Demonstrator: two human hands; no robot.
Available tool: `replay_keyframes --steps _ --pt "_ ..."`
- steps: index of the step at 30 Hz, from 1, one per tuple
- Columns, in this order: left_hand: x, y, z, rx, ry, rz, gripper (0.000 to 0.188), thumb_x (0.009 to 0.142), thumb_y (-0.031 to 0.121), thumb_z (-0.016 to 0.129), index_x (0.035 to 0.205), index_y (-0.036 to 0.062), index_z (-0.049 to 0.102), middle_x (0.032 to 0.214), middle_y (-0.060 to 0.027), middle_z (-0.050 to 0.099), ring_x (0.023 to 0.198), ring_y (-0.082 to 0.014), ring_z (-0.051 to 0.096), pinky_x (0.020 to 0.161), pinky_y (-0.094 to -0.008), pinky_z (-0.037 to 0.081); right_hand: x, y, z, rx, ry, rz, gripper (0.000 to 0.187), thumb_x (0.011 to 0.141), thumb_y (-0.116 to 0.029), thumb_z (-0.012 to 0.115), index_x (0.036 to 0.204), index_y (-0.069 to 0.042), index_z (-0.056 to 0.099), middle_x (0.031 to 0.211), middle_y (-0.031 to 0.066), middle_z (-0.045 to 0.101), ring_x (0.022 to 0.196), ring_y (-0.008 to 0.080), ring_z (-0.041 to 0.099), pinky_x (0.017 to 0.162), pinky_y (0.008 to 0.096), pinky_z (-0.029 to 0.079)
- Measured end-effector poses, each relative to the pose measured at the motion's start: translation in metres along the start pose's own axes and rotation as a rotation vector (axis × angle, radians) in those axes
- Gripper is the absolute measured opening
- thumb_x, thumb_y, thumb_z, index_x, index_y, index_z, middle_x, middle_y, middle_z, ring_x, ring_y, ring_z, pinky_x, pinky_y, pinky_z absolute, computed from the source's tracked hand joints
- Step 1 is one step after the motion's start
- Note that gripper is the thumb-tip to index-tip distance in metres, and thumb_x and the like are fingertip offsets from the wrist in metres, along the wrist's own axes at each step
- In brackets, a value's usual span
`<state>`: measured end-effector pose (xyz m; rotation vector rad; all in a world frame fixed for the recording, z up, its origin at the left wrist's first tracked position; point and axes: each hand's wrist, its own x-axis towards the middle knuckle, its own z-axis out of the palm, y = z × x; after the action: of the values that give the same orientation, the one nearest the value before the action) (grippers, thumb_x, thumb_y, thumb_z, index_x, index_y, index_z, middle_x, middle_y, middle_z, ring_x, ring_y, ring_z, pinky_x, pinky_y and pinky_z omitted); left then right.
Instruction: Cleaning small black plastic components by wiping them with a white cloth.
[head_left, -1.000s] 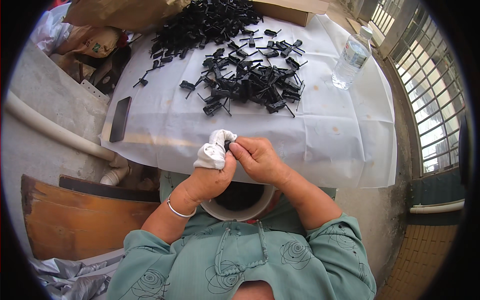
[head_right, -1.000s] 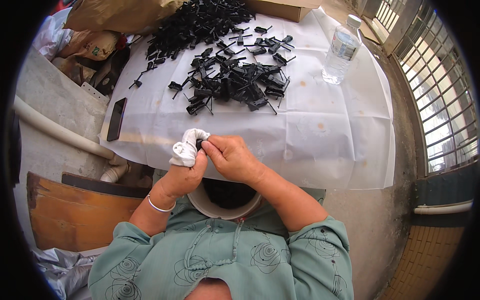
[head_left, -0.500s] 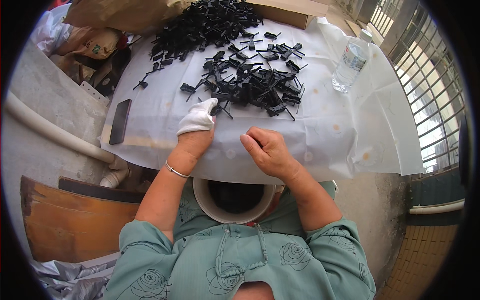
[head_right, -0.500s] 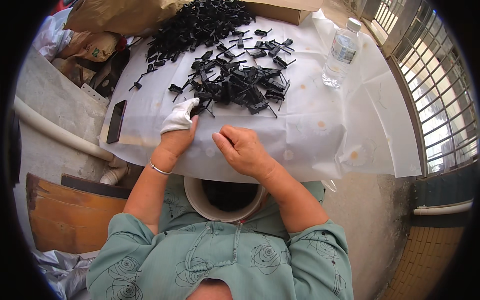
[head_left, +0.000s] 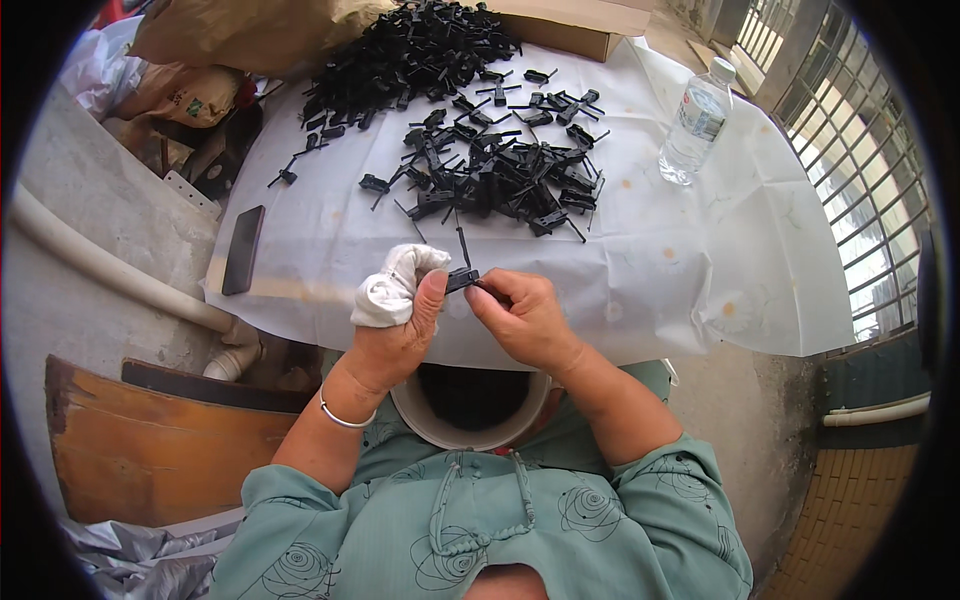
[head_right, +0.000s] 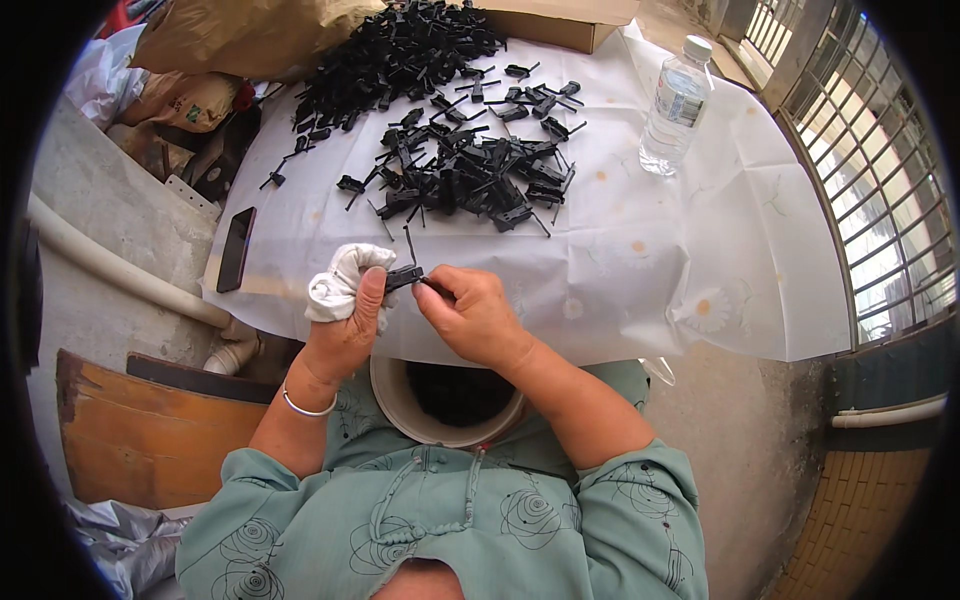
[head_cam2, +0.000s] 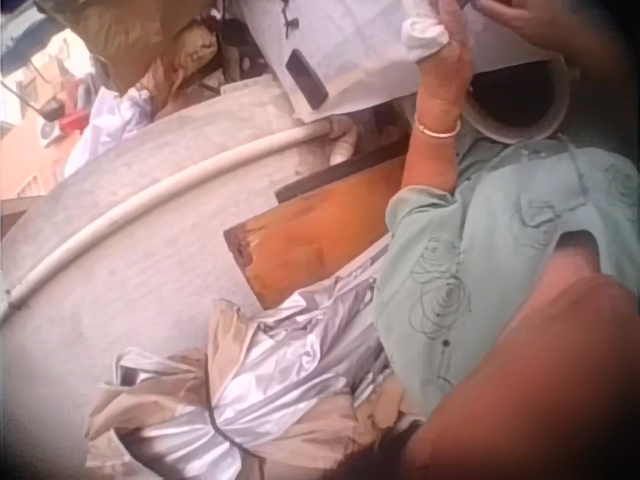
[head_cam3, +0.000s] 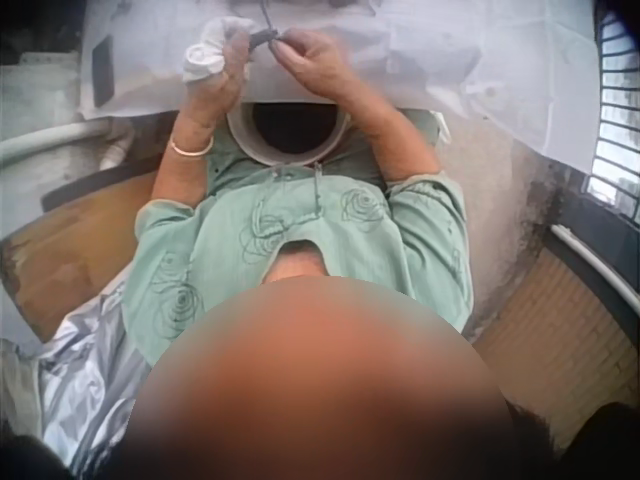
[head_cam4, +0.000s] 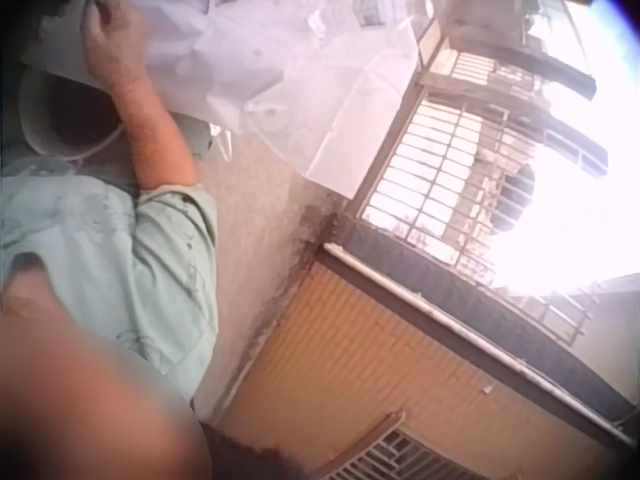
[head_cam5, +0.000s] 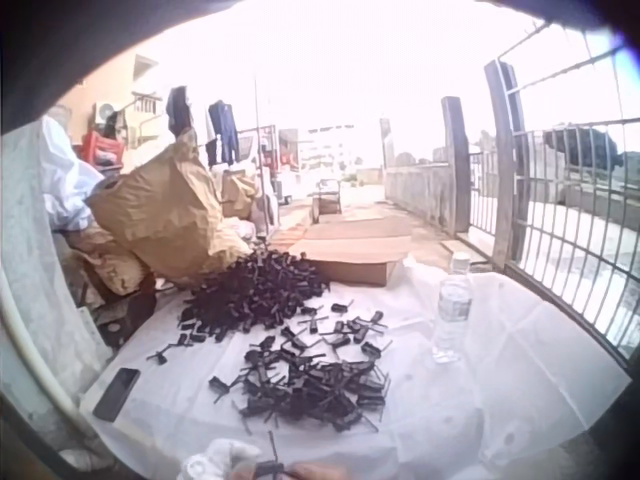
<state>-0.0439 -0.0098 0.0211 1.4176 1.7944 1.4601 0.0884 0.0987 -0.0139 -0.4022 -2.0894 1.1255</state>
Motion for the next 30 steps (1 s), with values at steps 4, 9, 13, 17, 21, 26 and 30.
replay_keyframes --steps 4,9,13,17,21,26,30 --pt "0.000 -0.012 0.011 -0.233 0.006 0.285 0.032 0.086 0.012 0.062 0.112 0.0033 0.045 0.093 -0.0031 0.057 0.071 -0.0075 0.051 0.060 -0.0209 0.045 -0.001 -0.006 -0.005 0.646 -0.264 0.572 0.025 0.088 -0.025 0.058 0.072 -0.005 0.058 0.058 -0.0051 0.046 0.047 0.0050 0.041 0.042 0.0196 0.031" --pt "-0.004 -0.013 0.013 -0.364 0.048 0.045 0.037 0.085 0.008 0.063 0.115 0.0046 0.041 0.096 -0.0046 0.056 0.071 -0.0058 0.051 0.058 -0.0193 0.044 -0.002 -0.015 -0.003 0.598 -0.260 0.536 0.023 0.086 -0.022 0.061 0.072 -0.004 0.057 0.057 -0.0034 0.045 0.047 0.0059 0.040 0.042 0.0207 0.030" --pt "-0.001 -0.020 0.016 -0.371 0.123 -0.028 0.037 0.086 0.010 0.061 0.117 0.0045 0.041 0.092 -0.0031 0.056 0.068 -0.0049 0.049 0.055 -0.0189 0.043 -0.005 -0.009 -0.001 0.057 0.053 -0.184 0.019 0.078 -0.014 0.068 0.071 -0.001 0.055 0.056 0.0039 0.047 0.048 0.0095 0.043 0.043 0.0246 0.033" --pt "-0.007 -0.009 0.013 -0.303 -0.092 -0.210 0.032 0.088 0.012 0.058 0.117 0.0022 0.047 0.092 -0.0023 0.055 0.070 -0.0042 0.048 0.056 -0.0187 0.043 0.001 -0.006 -0.004 -0.006 0.153 -0.115 0.017 0.077 -0.009 0.069 0.070 -0.001 0.055 0.057 0.0059 0.049 0.049 0.0112 0.043 0.044 0.0256 0.035" --pt "-0.011 -0.009 0.014 -0.453 -0.199 -0.191 0.031 0.087 0.008 0.056 0.115 0.0001 0.048 0.092 -0.0036 0.056 0.074 -0.0042 0.050 0.060 -0.0183 0.044 0.003 -0.007 -0.007 0.188 -0.024 0.159 0.019 0.083 -0.013 0.064 0.071 -0.001 0.056 0.057 0.0066 0.050 0.050 0.0130 0.044 0.048 0.0260 0.037" --pt "-0.014 -0.013 0.018 -0.151 -0.023 -0.186 0.029 0.082 0.003 0.058 0.110 -0.0030 0.053 0.094 -0.0100 0.061 0.080 -0.0138 0.059 0.069 -0.0260 0.049 0.002 -0.005 -0.012 0.136 -0.203 0.034 0.023 0.090 -0.016 0.054 0.074 0.001 0.056 0.060 0.0073 0.052 0.055 0.0123 0.046 0.052 0.0270 0.040" --pt "-0.013 -0.010 0.022 0.126 0.043 0.148 0.027 0.078 0.002 0.059 0.105 -0.0039 0.057 0.095 -0.0141 0.062 0.082 -0.0217 0.062 0.073 -0.0301 0.049 -0.003 -0.002 -0.004 0.129 -0.201 0.128 0.025 0.093 -0.016 0.049 0.077 0.002 0.056 0.065 0.0064 0.056 0.060 0.0092 0.048 0.056 0.0268 0.042"
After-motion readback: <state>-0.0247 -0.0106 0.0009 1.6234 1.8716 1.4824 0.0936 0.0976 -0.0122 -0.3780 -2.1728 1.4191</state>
